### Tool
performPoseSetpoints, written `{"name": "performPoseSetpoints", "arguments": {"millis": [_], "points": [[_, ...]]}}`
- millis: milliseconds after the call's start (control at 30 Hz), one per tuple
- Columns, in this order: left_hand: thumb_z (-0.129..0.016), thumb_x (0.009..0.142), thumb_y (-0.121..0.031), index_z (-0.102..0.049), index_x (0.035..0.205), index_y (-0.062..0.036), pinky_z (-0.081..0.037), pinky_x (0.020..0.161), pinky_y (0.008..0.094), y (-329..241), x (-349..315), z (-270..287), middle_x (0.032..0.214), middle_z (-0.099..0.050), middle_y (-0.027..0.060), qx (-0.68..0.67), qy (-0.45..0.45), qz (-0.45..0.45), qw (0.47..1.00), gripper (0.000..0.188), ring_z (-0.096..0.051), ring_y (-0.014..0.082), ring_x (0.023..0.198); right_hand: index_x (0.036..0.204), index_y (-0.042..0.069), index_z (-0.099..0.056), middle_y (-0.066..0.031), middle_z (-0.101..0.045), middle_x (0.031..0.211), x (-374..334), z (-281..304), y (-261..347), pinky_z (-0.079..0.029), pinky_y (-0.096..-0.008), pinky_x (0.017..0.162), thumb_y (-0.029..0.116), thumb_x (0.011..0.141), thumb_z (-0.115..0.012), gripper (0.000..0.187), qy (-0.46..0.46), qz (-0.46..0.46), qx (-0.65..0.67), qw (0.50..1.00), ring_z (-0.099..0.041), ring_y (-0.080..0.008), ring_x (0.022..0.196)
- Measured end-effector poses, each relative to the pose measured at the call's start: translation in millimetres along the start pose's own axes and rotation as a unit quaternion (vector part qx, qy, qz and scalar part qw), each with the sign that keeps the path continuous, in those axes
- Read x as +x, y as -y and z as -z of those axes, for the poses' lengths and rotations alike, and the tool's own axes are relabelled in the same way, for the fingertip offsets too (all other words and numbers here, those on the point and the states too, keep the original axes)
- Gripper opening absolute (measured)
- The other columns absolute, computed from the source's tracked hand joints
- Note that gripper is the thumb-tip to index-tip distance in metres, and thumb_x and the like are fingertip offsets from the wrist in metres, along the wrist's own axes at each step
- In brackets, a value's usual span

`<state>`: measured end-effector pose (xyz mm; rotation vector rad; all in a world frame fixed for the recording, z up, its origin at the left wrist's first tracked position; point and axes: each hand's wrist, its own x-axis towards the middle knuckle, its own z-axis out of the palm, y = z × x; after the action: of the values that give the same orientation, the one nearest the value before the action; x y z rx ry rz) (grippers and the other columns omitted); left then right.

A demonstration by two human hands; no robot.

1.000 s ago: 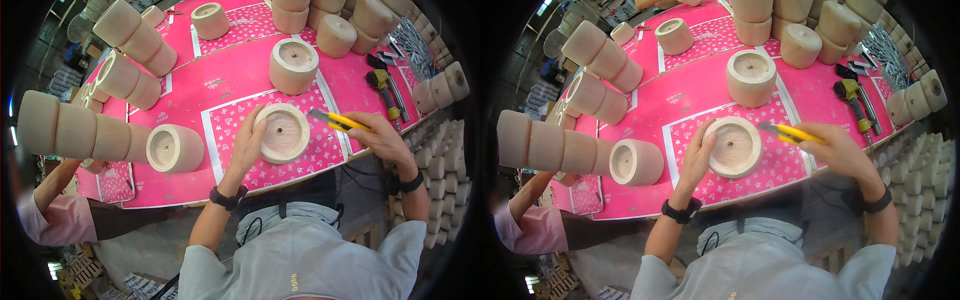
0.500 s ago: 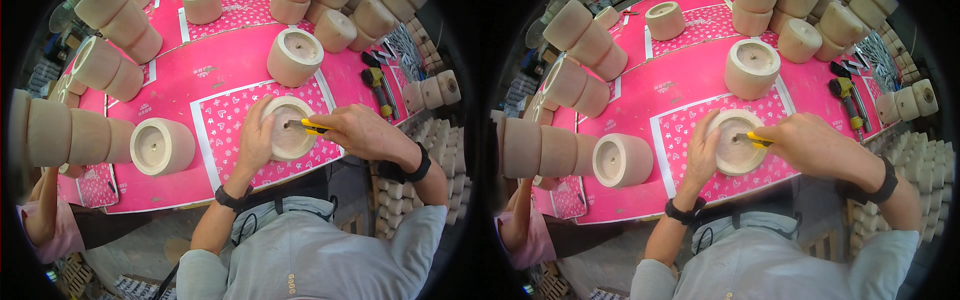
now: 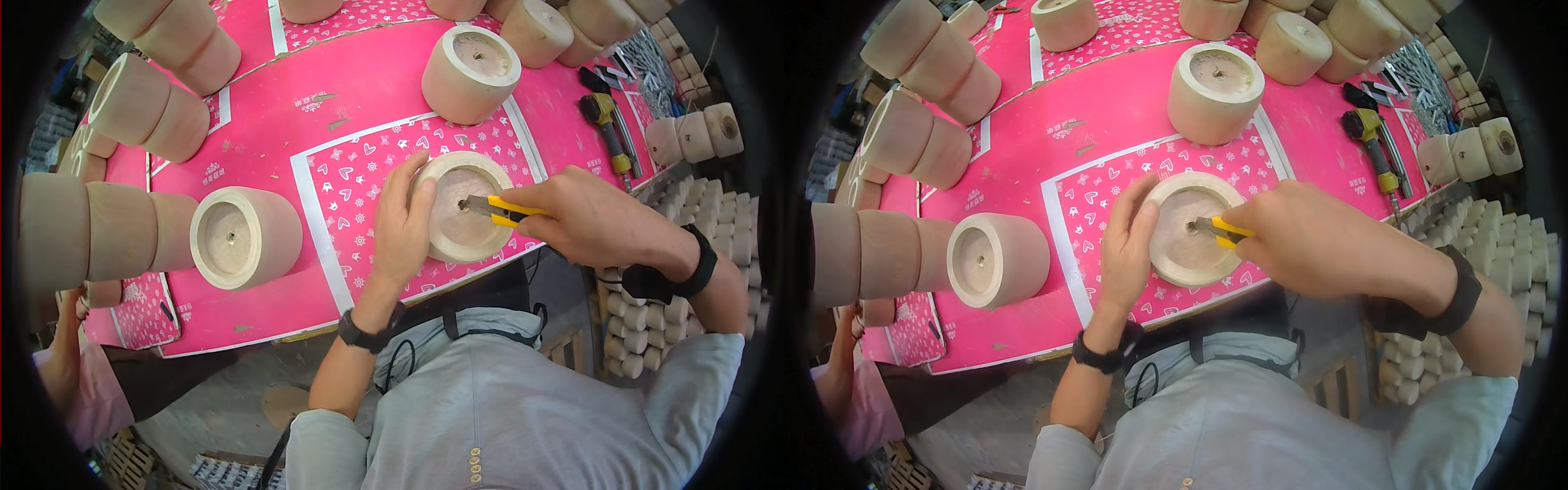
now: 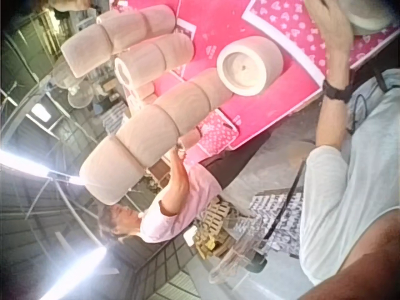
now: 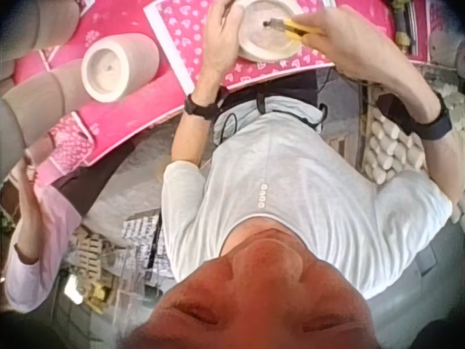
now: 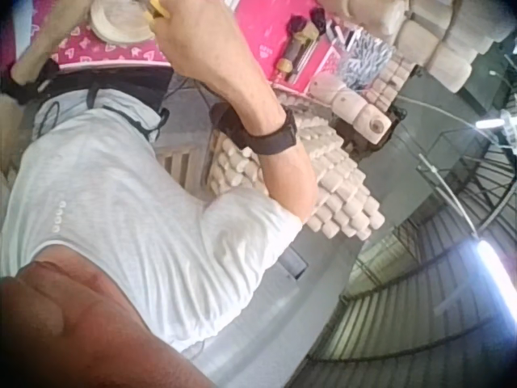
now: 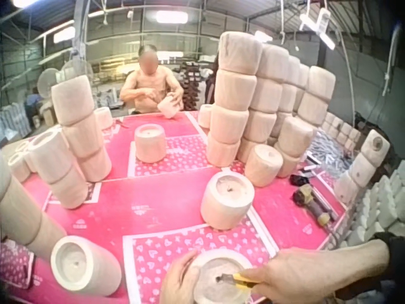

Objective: Finishing and stacking hollow wooden cylinders using a utility knife.

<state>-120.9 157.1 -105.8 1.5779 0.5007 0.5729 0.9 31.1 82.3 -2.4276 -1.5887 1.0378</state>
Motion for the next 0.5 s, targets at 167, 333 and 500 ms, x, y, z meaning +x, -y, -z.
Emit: {"name": "performPoseSetpoints", "arguments": {"millis": [167, 333, 500], "points": [[-0.04, 0.101, -0.016, -0.054, 0.131, 0.0035, -0.038, 0.105, 0.0349, -1, 2, -3, 0.129, -0.056, 0.0164, -0.044, 0.027, -0.038, 0.998, 0.039, -0.052, 0.0238, 0.121, 0.112, -0.005, -0.065, -0.0285, -0.064, 0.085, -5, -8, 1, -0.052, -0.0476, 0.072, 0.01, 0.087, -0.058, 0.031, 0.04, -0.169, 0.23, 0.958, -0.064, -0.0442, 0.079], [-0.039, 0.101, -0.016, -0.053, 0.131, 0.0036, -0.037, 0.105, 0.0358, -4, -16, -12, 0.129, -0.056, 0.0166, 0.025, -0.04, -0.069, 0.997, 0.039, -0.051, 0.0254, 0.123, 0.121, -0.003, -0.061, -0.0175, -0.062, 0.071, -6, -16, -7, -0.051, -0.0369, 0.057, 0.011, 0.091, -0.056, 0.034, -0.028, 0.006, 0.048, 0.998, -0.063, -0.0264, 0.06], [-0.038, 0.101, -0.016, -0.05, 0.134, 0.0035, -0.035, 0.107, 0.0362, 1, -27, -24, 0.134, -0.052, 0.0169, 0.012, -0.074, -0.08, 0.994, 0.04, -0.048, 0.0252, 0.126, 0.13, -0.001, -0.057, -0.0086, -0.059, 0.065, -13, -26, -3, -0.049, -0.0307, 0.049, 0.013, 0.094, -0.056, 0.039, 0.012, -0.135, 0.203, 0.97, -0.06, -0.0145, 0.051]]}}
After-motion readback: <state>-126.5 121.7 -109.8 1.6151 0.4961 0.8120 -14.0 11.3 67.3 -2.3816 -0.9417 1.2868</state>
